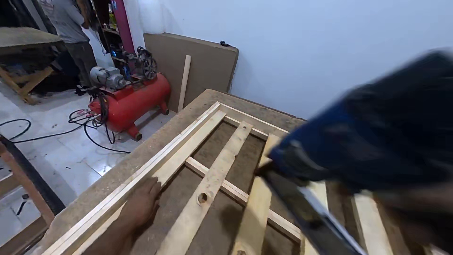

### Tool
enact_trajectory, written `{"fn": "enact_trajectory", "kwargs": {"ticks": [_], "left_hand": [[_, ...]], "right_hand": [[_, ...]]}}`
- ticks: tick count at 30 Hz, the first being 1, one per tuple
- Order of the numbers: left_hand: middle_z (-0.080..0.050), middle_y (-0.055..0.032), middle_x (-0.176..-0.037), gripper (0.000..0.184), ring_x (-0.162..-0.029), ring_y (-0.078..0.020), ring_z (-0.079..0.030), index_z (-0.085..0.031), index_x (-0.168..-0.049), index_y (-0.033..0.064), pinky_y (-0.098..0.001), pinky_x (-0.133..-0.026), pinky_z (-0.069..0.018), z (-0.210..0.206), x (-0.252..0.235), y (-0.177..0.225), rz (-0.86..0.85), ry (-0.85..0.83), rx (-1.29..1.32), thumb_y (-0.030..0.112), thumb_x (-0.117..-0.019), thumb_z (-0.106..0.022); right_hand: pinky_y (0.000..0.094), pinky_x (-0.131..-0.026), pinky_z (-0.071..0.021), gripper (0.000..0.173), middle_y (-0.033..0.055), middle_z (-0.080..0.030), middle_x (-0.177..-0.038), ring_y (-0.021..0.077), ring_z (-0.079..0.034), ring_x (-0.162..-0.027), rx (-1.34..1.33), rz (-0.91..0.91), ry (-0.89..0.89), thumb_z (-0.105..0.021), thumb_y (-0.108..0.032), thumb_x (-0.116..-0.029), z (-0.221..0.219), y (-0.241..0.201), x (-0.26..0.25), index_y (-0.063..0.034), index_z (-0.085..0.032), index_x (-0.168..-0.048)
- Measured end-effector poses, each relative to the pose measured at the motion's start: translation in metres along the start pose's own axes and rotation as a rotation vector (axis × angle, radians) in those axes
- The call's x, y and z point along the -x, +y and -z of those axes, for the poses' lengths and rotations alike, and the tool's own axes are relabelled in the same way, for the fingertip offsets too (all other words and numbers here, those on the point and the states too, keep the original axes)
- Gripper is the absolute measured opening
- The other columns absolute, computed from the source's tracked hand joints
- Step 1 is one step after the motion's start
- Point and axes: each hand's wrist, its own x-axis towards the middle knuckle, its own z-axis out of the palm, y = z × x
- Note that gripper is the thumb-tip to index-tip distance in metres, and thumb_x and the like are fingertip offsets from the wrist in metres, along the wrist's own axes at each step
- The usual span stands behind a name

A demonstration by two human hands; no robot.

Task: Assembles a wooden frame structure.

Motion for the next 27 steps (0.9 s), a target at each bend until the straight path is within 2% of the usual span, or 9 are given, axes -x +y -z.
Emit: {"fn": "enact_trajectory", "kwargs": {"ticks": [1,3,4,6,9,13,16,21,27], "left_hand": [[-0.033,-0.0135,-0.166,0.059,-0.154,-0.0316,-0.030,-0.041,-0.156,0.0091,-0.0501,-0.123,-0.0309,-0.010,0.003,-0.011,-0.047,0.042,-0.019,0.030,-0.1021,-0.053],[-0.040,-0.0096,-0.163,0.054,-0.151,-0.0282,-0.036,-0.047,-0.152,0.0103,-0.0465,-0.120,-0.0364,-0.017,0.001,-0.019,-0.077,0.141,-0.025,0.028,-0.1012,-0.048],[-0.044,-0.0082,-0.160,0.051,-0.149,-0.0267,-0.040,-0.050,-0.150,0.0105,-0.0454,-0.118,-0.0395,-0.021,0.001,-0.020,-0.083,0.187,-0.028,0.026,-0.1014,-0.046],[-0.049,-0.0077,-0.157,0.046,-0.147,-0.0259,-0.044,-0.054,-0.145,0.0108,-0.0448,-0.117,-0.0423,-0.026,-0.001,-0.024,-0.105,0.266,-0.016,0.024,-0.1027,-0.045],[-0.054,-0.0084,-0.152,0.043,-0.143,-0.0267,-0.049,-0.058,-0.140,0.0101,-0.0446,-0.115,-0.0449,-0.031,-0.006,-0.031,-0.133,0.343,0.028,0.020,-0.1006,-0.046],[-0.053,-0.0085,-0.153,0.043,-0.143,-0.0281,-0.049,-0.059,-0.140,0.0091,-0.0456,-0.115,-0.0446,-0.032,-0.010,-0.035,-0.141,0.325,0.082,0.019,-0.1011,-0.042],[-0.053,-0.0081,-0.153,0.042,-0.144,-0.0277,-0.048,-0.059,-0.139,0.0083,-0.0442,-0.115,-0.0439,-0.029,-0.010,-0.035,-0.140,0.326,0.100,0.018,-0.1013,-0.043],[-0.055,-0.0084,-0.151,0.040,-0.141,-0.0272,-0.051,-0.061,-0.137,0.0084,-0.0433,-0.114,-0.0463,-0.025,-0.011,-0.032,-0.120,0.341,0.089,0.014,-0.0994,-0.047],[-0.053,-0.0082,-0.153,0.042,-0.143,-0.0274,-0.049,-0.059,-0.139,0.0096,-0.0441,-0.115,-0.0442,-0.029,-0.010,-0.033,-0.125,0.312,0.077,0.017,-0.1007,-0.043]], "right_hand": [[0.0261,-0.045,-0.0513,0.009,0.0112,-0.061,-0.064,0.0158,-0.059,-0.047,-0.017,0.095,-0.150,-0.061,-0.002,-0.0927,-0.010,-0.001,-0.043,-0.0062,-0.067,-0.099],[0.0351,-0.047,-0.0561,0.017,0.0160,-0.068,-0.074,0.0233,-0.063,-0.050,0.013,0.175,-0.356,-0.068,-0.018,-0.0952,-0.050,-0.017,-0.115,-0.0110,-0.068,-0.110],[0.0373,-0.050,-0.0581,0.019,0.0166,-0.070,-0.079,0.0247,-0.065,-0.053,0.033,0.167,-0.409,-0.067,-0.020,-0.0968,-0.077,-0.027,-0.143,-0.0102,-0.067,-0.113],[0.0389,-0.050,-0.0583,0.023,0.0172,-0.068,-0.072,0.0251,-0.064,-0.051,0.022,0.151,-0.470,-0.067,-0.021,-0.0945,-0.128,-0.037,-0.192,-0.0053,-0.068,-0.110],[0.0390,-0.049,-0.0588,0.024,0.0182,-0.068,-0.073,0.0254,-0.064,-0.050,-0.010,0.160,-0.516,-0.070,-0.018,-0.0928,-0.183,-0.047,-0.237,-0.0035,-0.064,-0.111],[0.0404,-0.051,-0.0596,0.027,0.0183,-0.069,-0.080,0.0257,-0.065,-0.053,-0.001,0.178,-0.544,-0.071,-0.021,-0.0927,-0.217,-0.056,-0.269,-0.0022,-0.064,-0.112],[0.0422,-0.050,-0.0599,0.028,0.0190,-0.068,-0.076,0.0273,-0.065,-0.051,0.025,0.178,-0.540,-0.074,-0.023,-0.0907,-0.231,-0.057,-0.282,-0.0016,-0.066,-0.108],[0.0421,-0.050,-0.0599,0.028,0.0180,-0.068,-0.072,0.0272,-0.065,-0.051,0.092,0.164,-0.514,-0.074,-0.025,-0.0910,-0.240,-0.058,-0.287,-0.0020,-0.067,-0.105],[0.0398,-0.051,-0.0594,0.026,0.0154,-0.072,-0.082,0.0245,-0.066,-0.053,0.160,0.105,-0.540,-0.069,-0.025,-0.0935,-0.238,-0.069,-0.283,-0.0035,-0.067,-0.108]]}}
